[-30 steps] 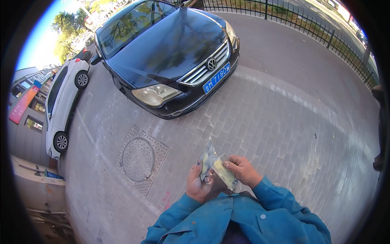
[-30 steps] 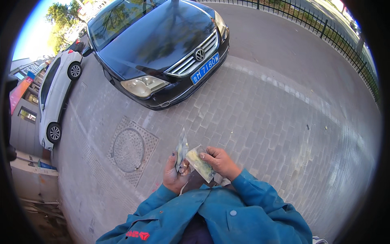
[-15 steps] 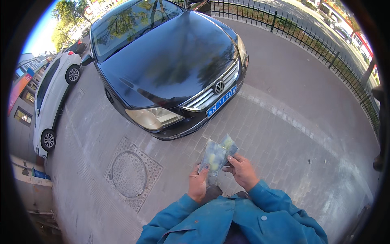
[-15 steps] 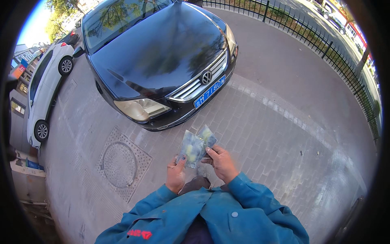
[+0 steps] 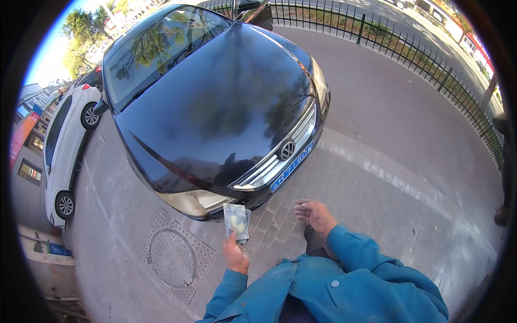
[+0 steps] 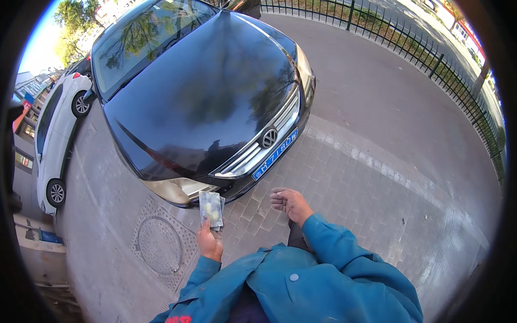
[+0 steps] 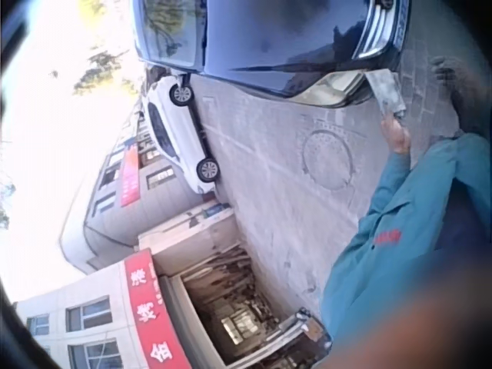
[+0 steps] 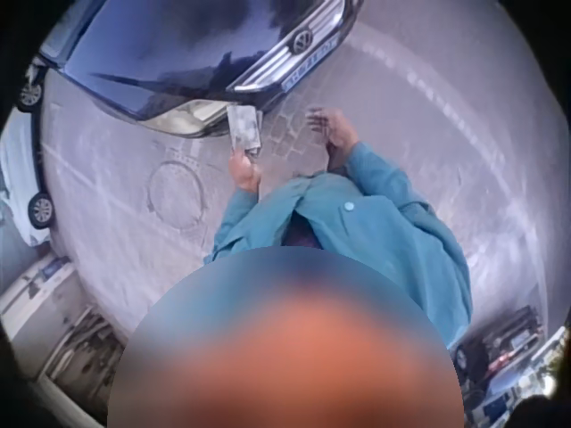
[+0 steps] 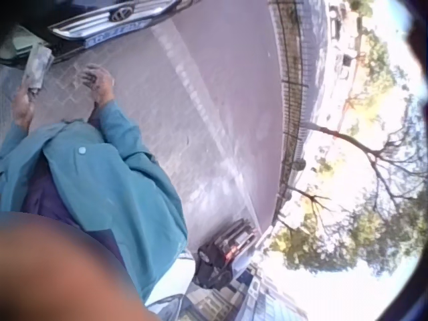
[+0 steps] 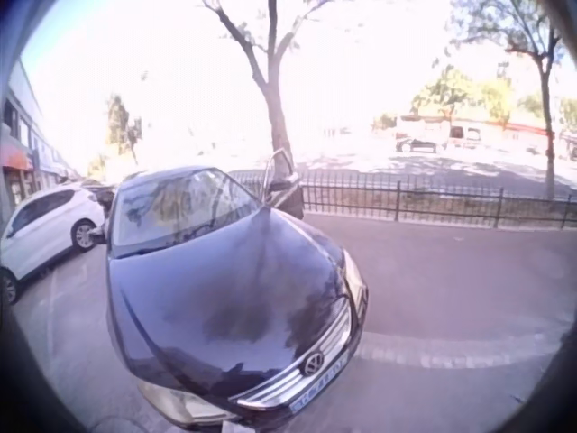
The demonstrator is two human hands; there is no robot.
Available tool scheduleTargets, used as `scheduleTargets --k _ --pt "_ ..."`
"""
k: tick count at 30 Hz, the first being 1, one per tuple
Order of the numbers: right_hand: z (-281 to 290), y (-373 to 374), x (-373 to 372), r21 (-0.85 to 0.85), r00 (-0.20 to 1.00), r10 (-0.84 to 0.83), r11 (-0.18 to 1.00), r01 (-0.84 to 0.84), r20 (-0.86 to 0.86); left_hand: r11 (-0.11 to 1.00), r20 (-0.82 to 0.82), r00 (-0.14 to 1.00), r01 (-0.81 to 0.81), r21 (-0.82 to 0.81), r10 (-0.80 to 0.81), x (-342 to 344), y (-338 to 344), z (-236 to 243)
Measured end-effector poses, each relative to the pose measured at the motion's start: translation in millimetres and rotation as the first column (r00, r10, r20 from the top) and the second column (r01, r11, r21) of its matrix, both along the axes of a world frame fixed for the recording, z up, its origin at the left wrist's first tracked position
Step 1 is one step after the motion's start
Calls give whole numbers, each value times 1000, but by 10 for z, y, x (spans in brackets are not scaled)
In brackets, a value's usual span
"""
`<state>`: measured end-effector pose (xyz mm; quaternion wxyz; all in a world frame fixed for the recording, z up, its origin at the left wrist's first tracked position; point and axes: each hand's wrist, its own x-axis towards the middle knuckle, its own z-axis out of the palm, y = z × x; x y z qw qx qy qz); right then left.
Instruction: The person applies yellow body filler to the rear quarter panel of a white car using a spreader, smoothing it over sanded areas. They then walk to a black car and touch the hood with a finger.
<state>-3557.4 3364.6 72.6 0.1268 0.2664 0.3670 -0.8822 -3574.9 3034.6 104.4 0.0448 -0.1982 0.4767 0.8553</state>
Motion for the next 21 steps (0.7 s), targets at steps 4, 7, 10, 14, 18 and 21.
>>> scheduleTargets --k 4,7,10,14,18,21 --pt "-615 825 -1040 -18 982 -149 988 152 116 943 147 943 -270 -192 300 -348 -442 -580" --pt "-624 1256 -1863 7 980 -163 986 164 114 829 328 761 -511 -228 560 -335 -693 -924" --pt "-859 1645 -2463 97 973 -174 982 160 154 724 411 598 -602 -337 688 -213 -626 -1124" --pt "-1051 1905 -3203 80 968 -171 984 159 186 613 536 355 -656 -441 766 -285 -494 -1520" --pt "-1403 1976 -3734 81 956 -160 986 144 245 741 619 458 -582 -333 638 -443 -832 -1911" --pt "-1478 1997 -3949 78 948 -153 988 136 279 738 633 450 -601 -307 630 -890 -767 -1945"
